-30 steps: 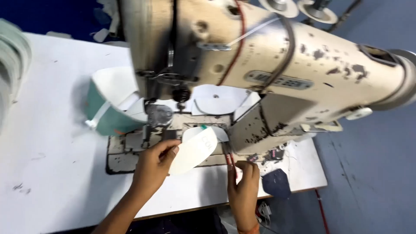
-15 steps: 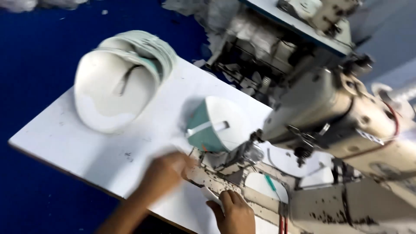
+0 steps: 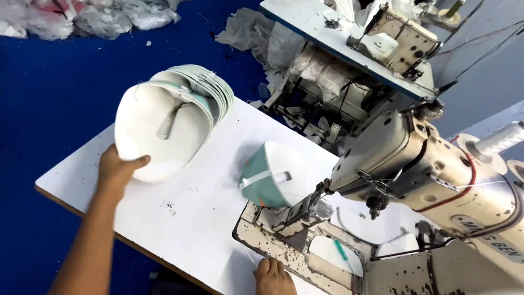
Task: Stitch shoe upper components together using an industrial sewing machine.
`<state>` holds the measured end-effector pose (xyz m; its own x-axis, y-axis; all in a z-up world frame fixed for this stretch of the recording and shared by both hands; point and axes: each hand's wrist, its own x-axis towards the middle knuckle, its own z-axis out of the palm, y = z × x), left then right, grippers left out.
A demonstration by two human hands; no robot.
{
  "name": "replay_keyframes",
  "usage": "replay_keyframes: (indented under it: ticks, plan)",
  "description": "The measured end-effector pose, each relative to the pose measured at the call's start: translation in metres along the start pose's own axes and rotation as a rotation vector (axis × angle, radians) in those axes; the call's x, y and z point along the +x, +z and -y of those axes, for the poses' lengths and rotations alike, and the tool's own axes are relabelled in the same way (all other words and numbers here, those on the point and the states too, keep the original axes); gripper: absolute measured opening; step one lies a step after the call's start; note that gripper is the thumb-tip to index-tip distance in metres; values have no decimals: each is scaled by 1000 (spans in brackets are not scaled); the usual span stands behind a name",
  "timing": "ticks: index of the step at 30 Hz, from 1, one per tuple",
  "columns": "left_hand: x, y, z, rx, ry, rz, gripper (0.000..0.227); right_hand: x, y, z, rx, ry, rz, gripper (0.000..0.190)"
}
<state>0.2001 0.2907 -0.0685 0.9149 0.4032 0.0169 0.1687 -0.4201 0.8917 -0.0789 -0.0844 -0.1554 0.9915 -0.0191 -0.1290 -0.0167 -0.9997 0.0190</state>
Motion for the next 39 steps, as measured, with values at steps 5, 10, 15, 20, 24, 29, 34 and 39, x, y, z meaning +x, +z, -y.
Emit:
replay_keyframes:
  ticks: [5,10,15,20,24,29,34,39]
  plan:
    - [-98,-61,-56,-174,-38,309,55,1,-34,-15,355,81,104,53]
    - [-212,-19,18,22,692,464,45,5,-228,33,2436,-149,-12,38]
    - [-223,22,71,1,757,486,48,7,-265,50,2227,401,-298,35]
    - [-209,-46,-38,-543,449,774,34,-14,-167,30,1515,-274,-344,22]
    - [-223,-77,-118,-872,-38,858,32,-10,-211,75,790,-673,-224,26]
    - [-232,-64,-117,-726,-126,468,25,-7,-185,58,1128,-635,-291,29]
    - [-240,-68,-125,-782,-52,452,20,6,-188,61,1627,254,-336,41]
    - [-255,-55,-129,-704,-44,460,22,-22,-185,97,1840,-161,-267,71]
